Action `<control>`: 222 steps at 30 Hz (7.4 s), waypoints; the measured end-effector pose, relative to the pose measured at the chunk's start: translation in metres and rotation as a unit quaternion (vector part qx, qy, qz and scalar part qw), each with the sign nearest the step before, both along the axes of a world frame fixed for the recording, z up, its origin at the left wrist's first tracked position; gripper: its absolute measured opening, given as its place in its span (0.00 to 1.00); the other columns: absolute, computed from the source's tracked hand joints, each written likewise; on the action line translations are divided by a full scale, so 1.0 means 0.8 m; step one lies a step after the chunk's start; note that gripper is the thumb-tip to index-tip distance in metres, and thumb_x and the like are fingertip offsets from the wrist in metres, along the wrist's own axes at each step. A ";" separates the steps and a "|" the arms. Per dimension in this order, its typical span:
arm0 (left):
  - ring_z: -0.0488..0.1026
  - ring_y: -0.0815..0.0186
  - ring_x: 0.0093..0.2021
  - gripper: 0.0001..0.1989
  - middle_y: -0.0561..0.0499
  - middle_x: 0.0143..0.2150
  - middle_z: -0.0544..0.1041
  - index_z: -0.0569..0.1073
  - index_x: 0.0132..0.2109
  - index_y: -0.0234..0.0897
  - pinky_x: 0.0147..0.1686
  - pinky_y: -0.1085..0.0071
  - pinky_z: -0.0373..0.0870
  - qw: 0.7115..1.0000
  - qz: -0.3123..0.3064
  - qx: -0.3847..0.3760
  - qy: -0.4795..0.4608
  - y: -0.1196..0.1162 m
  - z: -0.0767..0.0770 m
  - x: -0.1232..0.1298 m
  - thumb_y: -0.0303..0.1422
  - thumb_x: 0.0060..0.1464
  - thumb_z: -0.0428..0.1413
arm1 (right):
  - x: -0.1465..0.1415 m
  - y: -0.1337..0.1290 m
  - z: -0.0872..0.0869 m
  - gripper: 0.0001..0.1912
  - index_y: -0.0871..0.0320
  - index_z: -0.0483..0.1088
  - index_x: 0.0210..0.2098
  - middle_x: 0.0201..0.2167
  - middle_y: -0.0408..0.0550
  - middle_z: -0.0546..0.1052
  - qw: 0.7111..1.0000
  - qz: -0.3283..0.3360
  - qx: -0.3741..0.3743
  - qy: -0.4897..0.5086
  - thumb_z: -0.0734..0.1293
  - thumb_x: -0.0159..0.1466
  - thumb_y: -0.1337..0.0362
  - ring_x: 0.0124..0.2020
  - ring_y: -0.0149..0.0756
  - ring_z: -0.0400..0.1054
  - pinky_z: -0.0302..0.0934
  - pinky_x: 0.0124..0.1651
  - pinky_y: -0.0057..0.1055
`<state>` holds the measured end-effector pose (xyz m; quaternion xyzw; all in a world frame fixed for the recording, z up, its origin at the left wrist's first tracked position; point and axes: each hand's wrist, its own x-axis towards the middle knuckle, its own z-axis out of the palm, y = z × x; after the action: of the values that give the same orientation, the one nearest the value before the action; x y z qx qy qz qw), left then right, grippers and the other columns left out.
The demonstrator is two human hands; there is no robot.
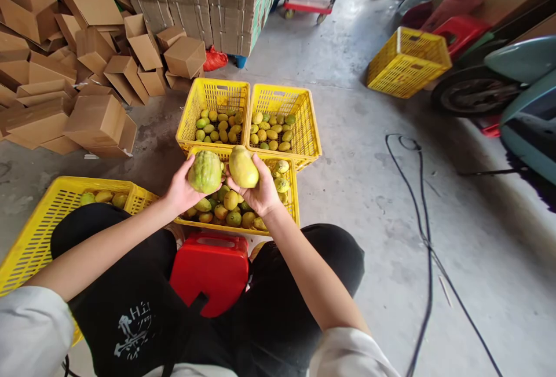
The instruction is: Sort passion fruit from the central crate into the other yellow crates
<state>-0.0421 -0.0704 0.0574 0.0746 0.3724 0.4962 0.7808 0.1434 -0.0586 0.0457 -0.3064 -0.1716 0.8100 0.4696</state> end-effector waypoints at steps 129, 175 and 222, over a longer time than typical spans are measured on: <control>0.79 0.54 0.46 0.12 0.46 0.38 0.81 0.74 0.39 0.35 0.48 0.56 0.77 0.997 0.028 -0.063 0.036 0.004 0.000 -0.027 0.39 0.54 0.56 | -0.024 0.005 -0.023 0.18 0.53 0.68 0.43 0.34 0.49 0.79 0.997 -0.009 -0.069 0.018 0.73 0.57 0.55 0.41 0.46 0.77 0.77 0.43 0.46; 0.79 0.56 0.37 0.19 0.46 0.32 0.79 0.75 0.39 0.37 0.41 0.58 0.77 0.998 -0.007 -0.048 0.038 0.013 0.003 -0.009 0.48 0.59 0.50 | -0.031 0.000 0.003 0.17 0.55 0.71 0.40 0.31 0.48 0.79 0.997 -0.018 -0.071 0.007 0.61 0.63 0.50 0.44 0.47 0.75 0.76 0.44 0.47; 0.78 0.61 0.37 0.14 0.50 0.33 0.79 0.74 0.39 0.38 0.44 0.60 0.77 0.993 0.016 -0.082 0.078 0.017 -0.013 -0.009 0.44 0.60 0.54 | -0.025 0.011 -0.014 0.10 0.52 0.69 0.34 0.26 0.42 0.78 0.992 -0.089 -0.092 -0.003 0.69 0.56 0.55 0.39 0.43 0.77 0.76 0.44 0.42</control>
<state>-0.0493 -0.0568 0.0474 0.0431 0.4724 0.4694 0.7447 0.1230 -0.0499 0.0345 -0.3651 -0.0695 0.7764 0.5089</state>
